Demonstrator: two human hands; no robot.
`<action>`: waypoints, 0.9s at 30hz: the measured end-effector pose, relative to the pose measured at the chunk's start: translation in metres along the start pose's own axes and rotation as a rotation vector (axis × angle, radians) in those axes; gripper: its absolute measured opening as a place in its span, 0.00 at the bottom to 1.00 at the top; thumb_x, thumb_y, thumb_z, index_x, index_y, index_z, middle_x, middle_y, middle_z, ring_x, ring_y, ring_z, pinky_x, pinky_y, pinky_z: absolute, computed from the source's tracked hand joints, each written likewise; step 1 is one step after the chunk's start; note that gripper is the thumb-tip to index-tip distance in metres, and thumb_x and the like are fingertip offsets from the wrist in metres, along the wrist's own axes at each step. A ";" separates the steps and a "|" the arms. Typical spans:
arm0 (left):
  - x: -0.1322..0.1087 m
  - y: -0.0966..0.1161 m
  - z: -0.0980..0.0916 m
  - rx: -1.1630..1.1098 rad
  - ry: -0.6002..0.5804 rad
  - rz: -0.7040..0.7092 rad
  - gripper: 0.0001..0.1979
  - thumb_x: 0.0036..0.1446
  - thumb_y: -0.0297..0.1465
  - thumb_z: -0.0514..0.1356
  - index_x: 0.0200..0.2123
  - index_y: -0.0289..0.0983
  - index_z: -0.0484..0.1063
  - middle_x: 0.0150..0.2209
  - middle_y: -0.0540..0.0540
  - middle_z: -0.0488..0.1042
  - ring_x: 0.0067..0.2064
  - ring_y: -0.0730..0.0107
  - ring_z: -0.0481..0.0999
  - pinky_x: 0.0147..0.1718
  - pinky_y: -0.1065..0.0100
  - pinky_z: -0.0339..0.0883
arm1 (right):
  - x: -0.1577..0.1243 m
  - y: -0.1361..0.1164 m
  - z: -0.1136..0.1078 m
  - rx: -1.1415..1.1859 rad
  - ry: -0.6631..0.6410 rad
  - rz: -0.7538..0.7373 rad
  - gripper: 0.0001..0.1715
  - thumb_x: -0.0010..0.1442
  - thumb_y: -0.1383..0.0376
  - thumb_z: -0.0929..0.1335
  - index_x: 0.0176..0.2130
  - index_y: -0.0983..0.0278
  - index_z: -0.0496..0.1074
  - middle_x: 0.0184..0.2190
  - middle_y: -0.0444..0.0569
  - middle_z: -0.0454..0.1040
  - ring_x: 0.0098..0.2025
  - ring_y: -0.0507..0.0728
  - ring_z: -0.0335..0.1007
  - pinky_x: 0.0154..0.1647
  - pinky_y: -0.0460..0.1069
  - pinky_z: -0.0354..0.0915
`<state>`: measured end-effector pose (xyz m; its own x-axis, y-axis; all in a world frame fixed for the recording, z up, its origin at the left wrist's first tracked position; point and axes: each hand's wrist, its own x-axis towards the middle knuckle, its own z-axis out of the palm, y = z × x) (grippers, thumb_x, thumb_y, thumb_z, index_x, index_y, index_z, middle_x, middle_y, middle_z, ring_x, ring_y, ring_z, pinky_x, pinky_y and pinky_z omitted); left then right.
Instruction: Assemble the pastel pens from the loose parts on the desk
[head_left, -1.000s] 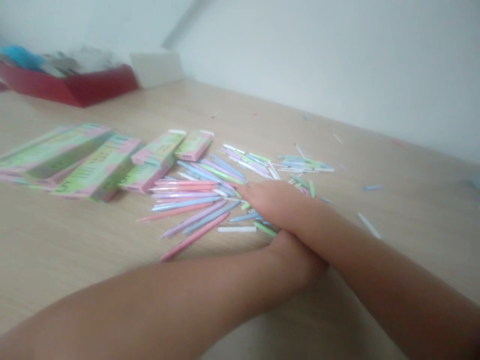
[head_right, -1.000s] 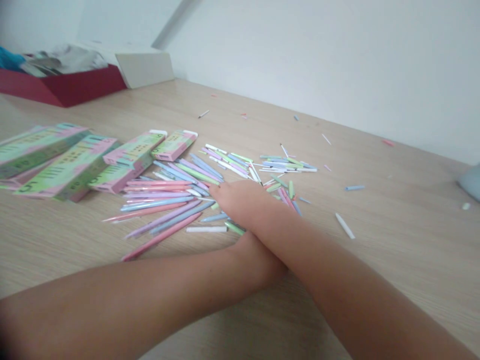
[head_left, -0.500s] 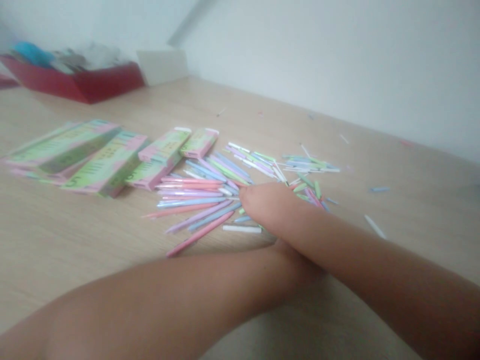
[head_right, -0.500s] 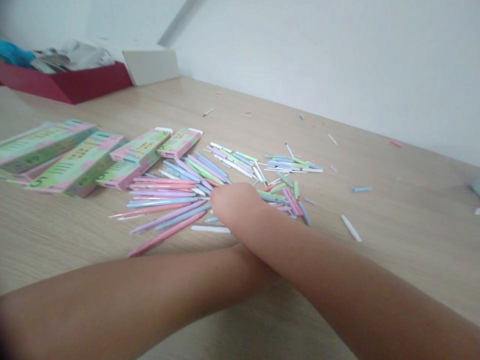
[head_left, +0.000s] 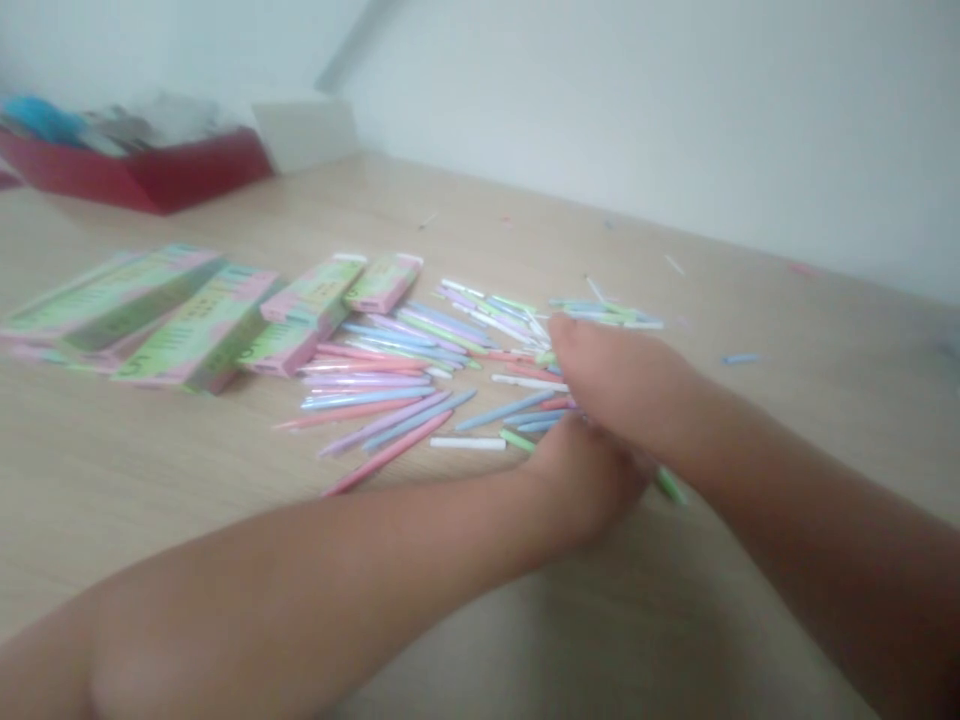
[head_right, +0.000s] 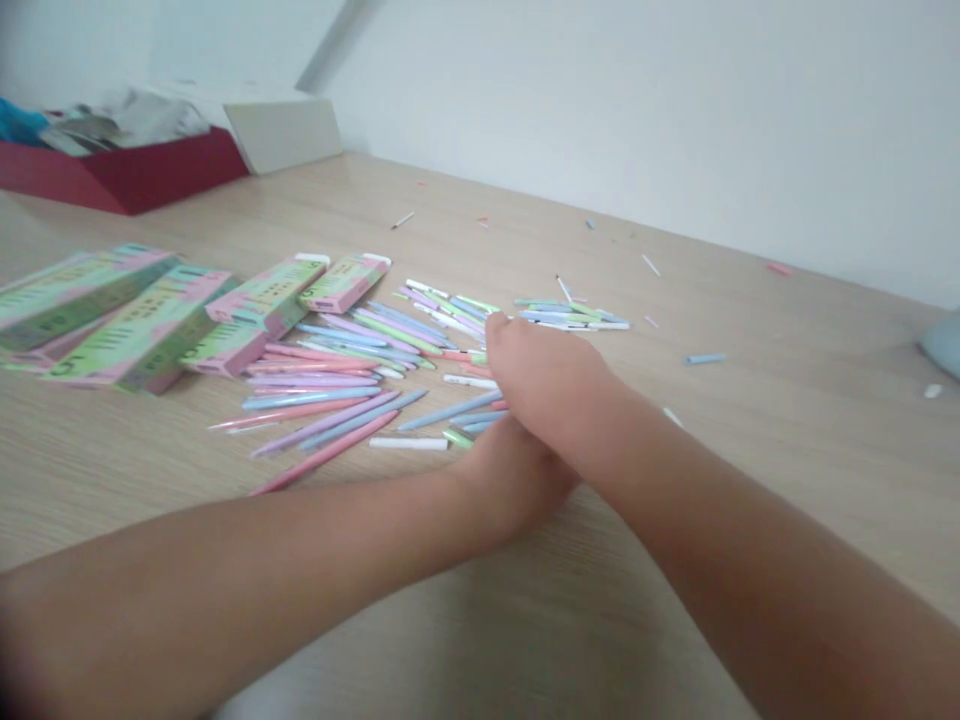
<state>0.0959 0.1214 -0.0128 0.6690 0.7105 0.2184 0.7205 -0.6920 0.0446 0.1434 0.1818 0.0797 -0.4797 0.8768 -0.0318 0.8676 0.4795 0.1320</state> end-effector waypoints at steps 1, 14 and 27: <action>-0.002 -0.001 0.000 0.008 0.010 0.004 0.18 0.71 0.35 0.64 0.60 0.36 0.73 0.60 0.38 0.74 0.57 0.53 0.77 0.55 0.48 0.76 | -0.012 0.009 0.001 0.034 0.055 0.024 0.15 0.67 0.73 0.65 0.53 0.66 0.71 0.39 0.62 0.81 0.39 0.68 0.81 0.39 0.57 0.71; -0.013 -0.014 -0.014 0.016 0.040 0.033 0.12 0.73 0.29 0.56 0.55 0.39 0.75 0.51 0.40 0.79 0.53 0.52 0.78 0.50 0.53 0.72 | -0.161 0.046 0.109 1.350 0.131 0.242 0.20 0.75 0.46 0.62 0.38 0.57 0.62 0.24 0.37 0.62 0.20 0.51 0.57 0.19 0.47 0.57; -0.053 -0.046 -0.065 0.085 -0.099 -0.043 0.14 0.69 0.35 0.57 0.53 0.36 0.74 0.54 0.36 0.76 0.59 0.47 0.74 0.61 0.50 0.66 | -0.151 0.039 0.106 1.194 0.178 0.161 0.14 0.74 0.56 0.63 0.36 0.58 0.66 0.23 0.38 0.66 0.21 0.52 0.61 0.26 0.48 0.63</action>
<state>0.0151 0.1077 0.0370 0.6488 0.7513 0.1209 0.7590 -0.6503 -0.0319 0.2637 0.0723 -0.0155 -0.2854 0.9571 0.0498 0.4490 0.1794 -0.8753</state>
